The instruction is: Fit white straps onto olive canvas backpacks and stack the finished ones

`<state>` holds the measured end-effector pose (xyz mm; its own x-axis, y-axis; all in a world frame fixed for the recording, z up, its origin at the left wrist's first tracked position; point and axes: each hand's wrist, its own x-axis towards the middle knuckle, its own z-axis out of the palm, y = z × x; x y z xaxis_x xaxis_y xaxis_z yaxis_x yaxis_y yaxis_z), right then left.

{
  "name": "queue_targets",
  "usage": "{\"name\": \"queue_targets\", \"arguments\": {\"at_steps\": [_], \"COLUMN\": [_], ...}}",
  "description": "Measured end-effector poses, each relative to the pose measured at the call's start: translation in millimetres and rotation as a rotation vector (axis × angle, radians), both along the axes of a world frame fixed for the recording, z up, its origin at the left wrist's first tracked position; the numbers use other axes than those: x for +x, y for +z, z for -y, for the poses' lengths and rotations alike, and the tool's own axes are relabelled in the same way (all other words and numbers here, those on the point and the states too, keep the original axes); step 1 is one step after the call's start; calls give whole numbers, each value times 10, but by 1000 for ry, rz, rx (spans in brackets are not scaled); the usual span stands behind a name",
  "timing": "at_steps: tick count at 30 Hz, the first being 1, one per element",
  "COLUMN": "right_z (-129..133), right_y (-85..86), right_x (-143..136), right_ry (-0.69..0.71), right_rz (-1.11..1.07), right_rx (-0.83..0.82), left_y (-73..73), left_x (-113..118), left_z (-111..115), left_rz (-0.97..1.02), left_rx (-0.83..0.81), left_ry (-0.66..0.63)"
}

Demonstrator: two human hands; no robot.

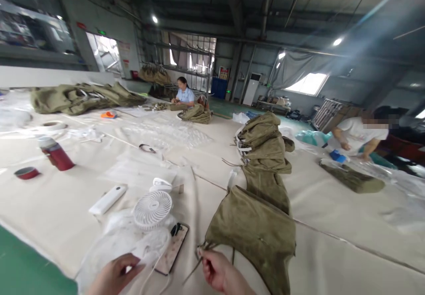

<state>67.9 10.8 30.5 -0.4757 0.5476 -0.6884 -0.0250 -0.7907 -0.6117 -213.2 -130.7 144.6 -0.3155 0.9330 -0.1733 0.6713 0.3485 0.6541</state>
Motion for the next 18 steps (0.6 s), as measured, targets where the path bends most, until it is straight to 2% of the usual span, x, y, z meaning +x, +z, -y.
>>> {"name": "queue_targets", "arguments": {"at_steps": [4, 8, 10, 13, 18], "right_z": [103, 145, 117, 80, 96], "right_y": [190, 465, 544, 573, 520], "right_x": [83, 149, 158, 157, 115], "right_ry": [-58, -179, -228, -229, -148], "right_rz": [-103, -205, -232, -242, -253], "right_rx": [-69, -17, 2, 44, 108], "left_y": [-33, -92, -127, -163, -191], "left_x": [201, 461, 565, 665, 746], "left_z": [-155, -249, -272, -272, -247], "left_rz": [28, 72, 116, 118, 113], "left_rx": [33, -20, -63, -123, -154], "left_ry": [-117, -210, -256, -290, -348]}}
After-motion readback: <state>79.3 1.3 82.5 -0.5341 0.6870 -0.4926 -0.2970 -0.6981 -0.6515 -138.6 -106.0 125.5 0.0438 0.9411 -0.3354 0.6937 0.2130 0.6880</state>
